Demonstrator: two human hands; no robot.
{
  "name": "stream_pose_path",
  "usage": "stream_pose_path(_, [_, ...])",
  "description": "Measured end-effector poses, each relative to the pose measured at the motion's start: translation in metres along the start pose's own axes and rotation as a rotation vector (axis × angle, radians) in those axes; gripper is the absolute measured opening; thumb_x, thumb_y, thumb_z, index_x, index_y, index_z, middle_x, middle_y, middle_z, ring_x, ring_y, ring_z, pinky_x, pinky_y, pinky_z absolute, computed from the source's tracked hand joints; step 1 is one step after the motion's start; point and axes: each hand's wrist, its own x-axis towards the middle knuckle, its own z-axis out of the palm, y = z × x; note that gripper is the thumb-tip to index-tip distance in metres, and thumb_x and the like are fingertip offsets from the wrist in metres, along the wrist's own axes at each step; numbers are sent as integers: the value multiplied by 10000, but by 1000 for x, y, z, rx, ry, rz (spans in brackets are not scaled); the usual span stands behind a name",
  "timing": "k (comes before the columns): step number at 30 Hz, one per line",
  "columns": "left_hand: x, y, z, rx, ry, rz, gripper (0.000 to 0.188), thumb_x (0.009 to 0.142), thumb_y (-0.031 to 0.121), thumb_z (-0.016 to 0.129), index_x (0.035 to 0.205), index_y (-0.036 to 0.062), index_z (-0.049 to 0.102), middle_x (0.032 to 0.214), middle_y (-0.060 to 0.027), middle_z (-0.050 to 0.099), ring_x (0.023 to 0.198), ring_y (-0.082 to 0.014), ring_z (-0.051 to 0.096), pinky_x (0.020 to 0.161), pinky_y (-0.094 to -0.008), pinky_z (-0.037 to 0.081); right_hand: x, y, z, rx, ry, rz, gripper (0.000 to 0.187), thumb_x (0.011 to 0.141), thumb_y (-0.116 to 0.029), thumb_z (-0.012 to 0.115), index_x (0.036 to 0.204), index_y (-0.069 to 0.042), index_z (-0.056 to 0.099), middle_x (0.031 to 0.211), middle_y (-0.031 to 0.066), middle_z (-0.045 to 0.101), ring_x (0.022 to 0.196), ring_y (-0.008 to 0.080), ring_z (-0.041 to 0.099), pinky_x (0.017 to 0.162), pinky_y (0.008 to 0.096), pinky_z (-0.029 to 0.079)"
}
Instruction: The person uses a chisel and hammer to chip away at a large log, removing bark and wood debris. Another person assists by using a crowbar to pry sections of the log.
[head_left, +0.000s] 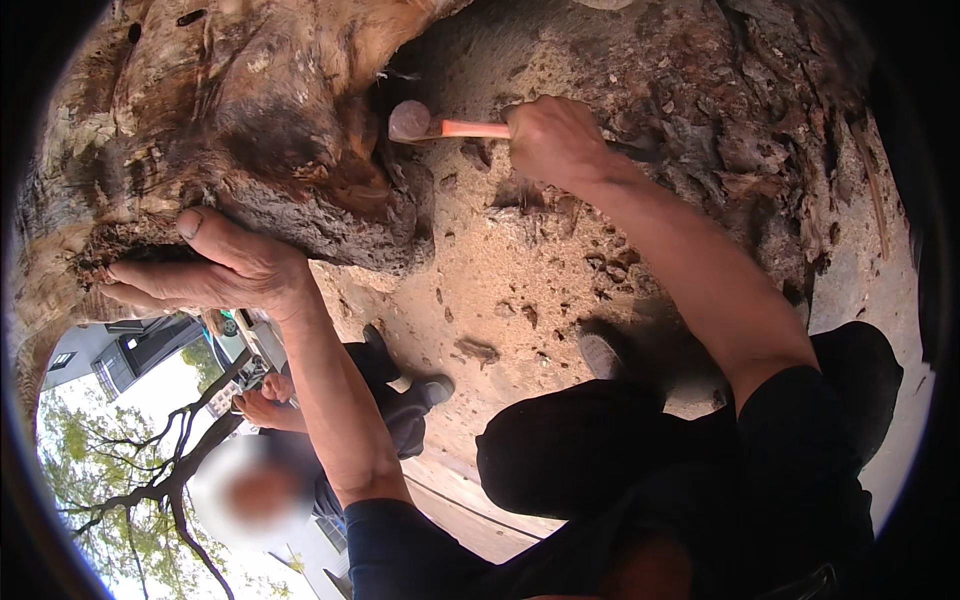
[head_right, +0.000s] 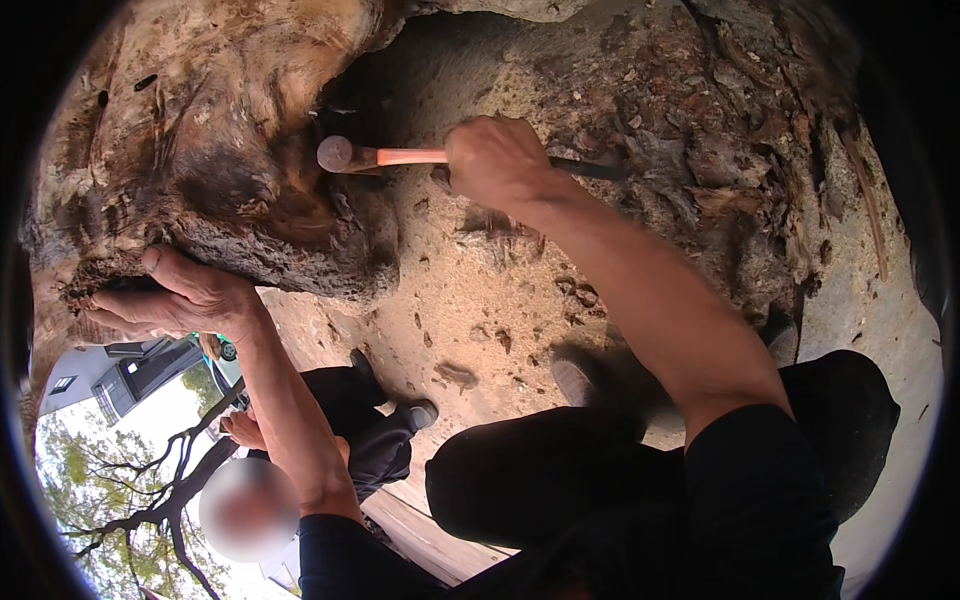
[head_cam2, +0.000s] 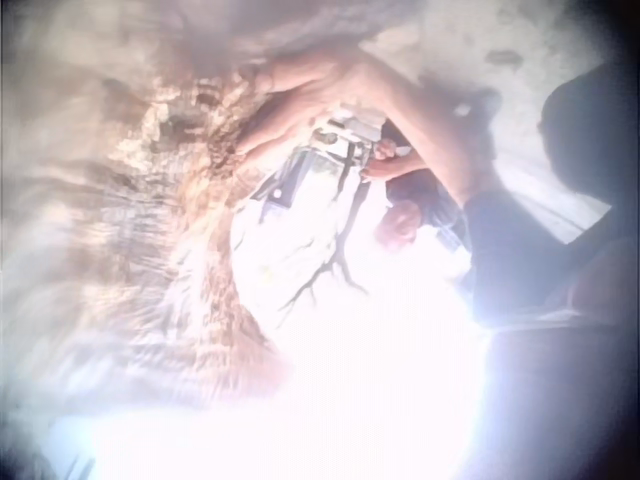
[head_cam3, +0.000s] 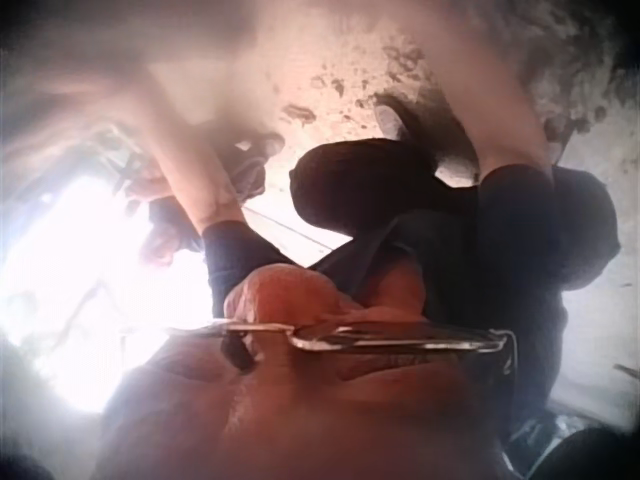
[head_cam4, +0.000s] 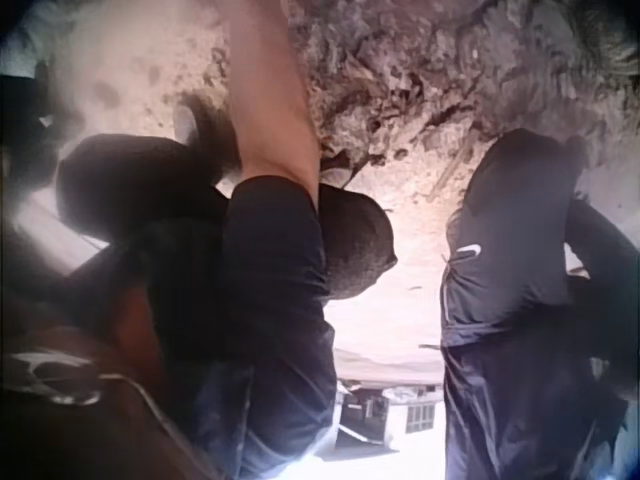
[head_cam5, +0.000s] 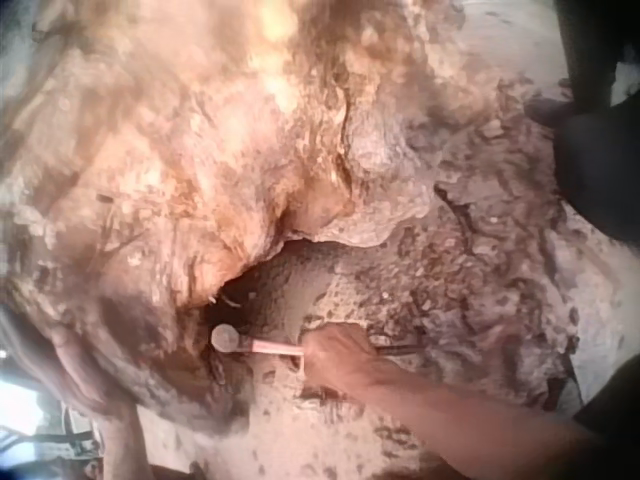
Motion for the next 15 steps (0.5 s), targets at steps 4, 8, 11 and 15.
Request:
stream_pose_path(4, [-4, -12, 8, -188, 67, 54, 876, 994, 551, 554, 1561, -62, 290, 1594, -345, 220, 1490, -455, 210, 1204, -570, 174, -33, 46, 26, -216, -125, 103, 159, 890, -199, 720, 933, -48, 749, 672, 73, 661, 528, 167, 596, 463, 336, 472])
stream_pose_path(8, [0, -1, 3, -91, 17, 5, 908, 984, 588, 538, 1553, -77, 294, 1627, -333, 190, 1529, -441, 151, 1224, -572, 123, -35, 27, 36, 230, -11, 174, 177, 919, -232, 713, 984, -71, 749, 715, 60, 679, 574, 138, 605, 525, 353, 509])
stream_pose_path(11, [3, 0, 2, -81, 5, 7, 928, 984, 610, 513, 1551, -89, 287, 1625, -332, 196, 1527, -439, 159, 1225, -569, 115, -20, -7, 32, 806, 5, 214, 173, 925, -230, 722, 996, -75, 752, 770, 70, 717, 650, 138, 653, 627, 358, 556])
stream_pose_path(15, [1, 1, 6, -152, 38, -51, 1002, 937, 662, 562, 1550, -84, 294, 1630, -326, 190, 1532, -428, 161, 1231, -570, 125, -9, -20, 43, 943, 48, 116, 214, 919, -235, 749, 1018, -44, 749, 844, 103, 749, 750, 158, 692, 748, 338, 569])
